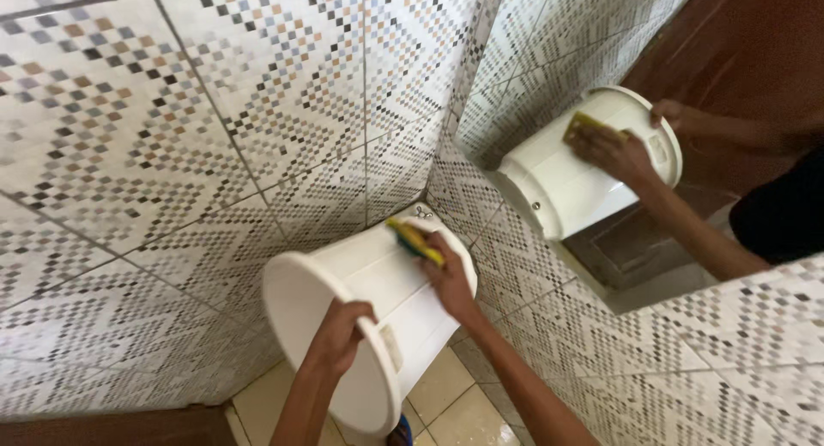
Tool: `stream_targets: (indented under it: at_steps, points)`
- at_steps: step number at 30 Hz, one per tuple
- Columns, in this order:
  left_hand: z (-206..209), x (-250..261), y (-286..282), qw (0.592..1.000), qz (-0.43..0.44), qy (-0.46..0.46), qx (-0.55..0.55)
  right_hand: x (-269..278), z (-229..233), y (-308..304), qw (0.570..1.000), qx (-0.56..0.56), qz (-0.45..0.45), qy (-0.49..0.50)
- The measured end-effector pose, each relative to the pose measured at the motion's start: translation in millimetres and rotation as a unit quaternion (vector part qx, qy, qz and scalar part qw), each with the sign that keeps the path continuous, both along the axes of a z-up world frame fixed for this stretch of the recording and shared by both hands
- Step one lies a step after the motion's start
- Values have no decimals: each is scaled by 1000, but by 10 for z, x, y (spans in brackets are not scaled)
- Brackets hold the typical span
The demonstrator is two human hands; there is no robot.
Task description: The person scrubs the exterior and interior of a white plastic bucket using a yellow sponge and a green scrubber, then rinses and wipes the bucket with a green cloth. The bucket is turned over and cleaned on all sides, including the bottom and inside surfaces.
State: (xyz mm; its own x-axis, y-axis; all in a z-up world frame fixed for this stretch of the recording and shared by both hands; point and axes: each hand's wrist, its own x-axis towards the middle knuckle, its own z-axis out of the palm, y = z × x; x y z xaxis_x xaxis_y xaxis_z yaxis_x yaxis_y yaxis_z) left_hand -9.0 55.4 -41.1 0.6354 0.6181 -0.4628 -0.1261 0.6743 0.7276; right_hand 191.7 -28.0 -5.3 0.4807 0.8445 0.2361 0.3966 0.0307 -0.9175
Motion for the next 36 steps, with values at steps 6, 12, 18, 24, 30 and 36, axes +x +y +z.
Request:
stream_targets:
  at_steps: [6,12,18,24,30,36]
  points:
    - [371,182,-56,997,-35,-64,32,-423,82,72,991,-105,-57,-62]
    - [225,73,-278,994,-65,-34,78,885,-296,336,946,5,-80,-313]
    - [-152,76,-131,980,-148,-6,134,-278,-212,109,976,19,16,-218]
    - [-253,18,-217,982,-150,-15,112,-137,118,436,975,-112,26,-193]
    - [-97,44,106,987,-146,-33,64,-710,161,227,970,-20,102,-218]
    - [-70,17,-52,983,-162,-30,76,-587,78,356,961,-63,124,-241]
